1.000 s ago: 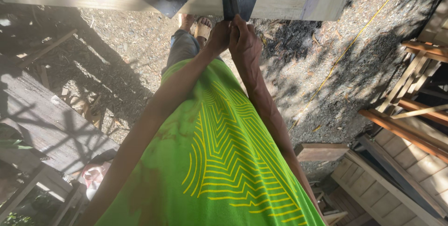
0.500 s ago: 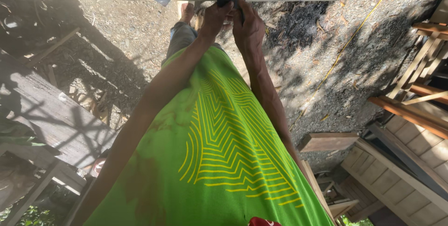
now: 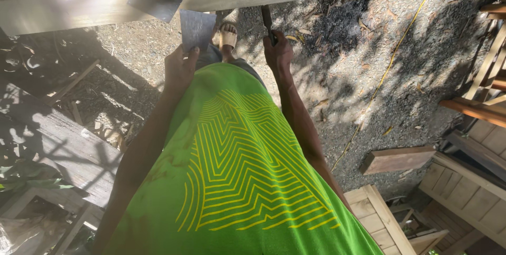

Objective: The person uses a putty knife to scoop a white filler paste from a container and applies it to gaps and imperfections on a wooden surface. They use a second scraper to smooth the filler into the wood, repeating the process on different sections of the board.

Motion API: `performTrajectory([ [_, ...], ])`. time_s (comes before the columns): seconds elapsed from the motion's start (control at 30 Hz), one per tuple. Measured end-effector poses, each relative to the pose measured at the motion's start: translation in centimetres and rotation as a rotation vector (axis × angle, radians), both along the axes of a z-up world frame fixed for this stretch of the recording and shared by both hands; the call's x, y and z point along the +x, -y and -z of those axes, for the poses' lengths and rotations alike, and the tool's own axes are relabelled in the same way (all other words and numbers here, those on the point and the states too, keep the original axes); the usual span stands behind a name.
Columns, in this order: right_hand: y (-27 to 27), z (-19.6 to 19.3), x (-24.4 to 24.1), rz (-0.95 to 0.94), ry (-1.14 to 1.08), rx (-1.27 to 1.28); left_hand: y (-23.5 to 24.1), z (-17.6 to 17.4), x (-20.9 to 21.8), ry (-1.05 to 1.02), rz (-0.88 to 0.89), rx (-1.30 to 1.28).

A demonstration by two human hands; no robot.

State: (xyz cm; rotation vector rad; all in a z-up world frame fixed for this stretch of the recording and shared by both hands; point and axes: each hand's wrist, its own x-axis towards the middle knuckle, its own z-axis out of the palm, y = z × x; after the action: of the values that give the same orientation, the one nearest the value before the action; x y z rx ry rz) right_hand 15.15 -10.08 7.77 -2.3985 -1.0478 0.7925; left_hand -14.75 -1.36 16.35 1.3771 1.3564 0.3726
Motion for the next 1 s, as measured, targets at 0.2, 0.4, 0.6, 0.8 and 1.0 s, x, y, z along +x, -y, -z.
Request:
performTrajectory([
  [0.2,-1.5,-7.0,0.9,0.102,-0.155,-0.194,-3.9,-4.3,0.5,-0.13,0.134,0.5],
  [0.4,2.4,-12.2,0.8,0.184,-0.089,0.099,-8.0,-5.1,2.6,-0.216,0.257,0.93],
  [0.6,5.7,-11.7,0.4,0.223,-0.126,0.151,-8.8,0.0,6.3,-0.405,0.521,1.142],
  [0.8,4.2,-10.3,1.2,0.492,-0.946,0.377,-4.8,5.5,11.0,-0.156,0.565,0.849],
  [1.0,3.4,-10.6,-0.2,0.229,-0.573,0.071,-1.3,4.6,11.7,-0.202,0.663,0.841],
])
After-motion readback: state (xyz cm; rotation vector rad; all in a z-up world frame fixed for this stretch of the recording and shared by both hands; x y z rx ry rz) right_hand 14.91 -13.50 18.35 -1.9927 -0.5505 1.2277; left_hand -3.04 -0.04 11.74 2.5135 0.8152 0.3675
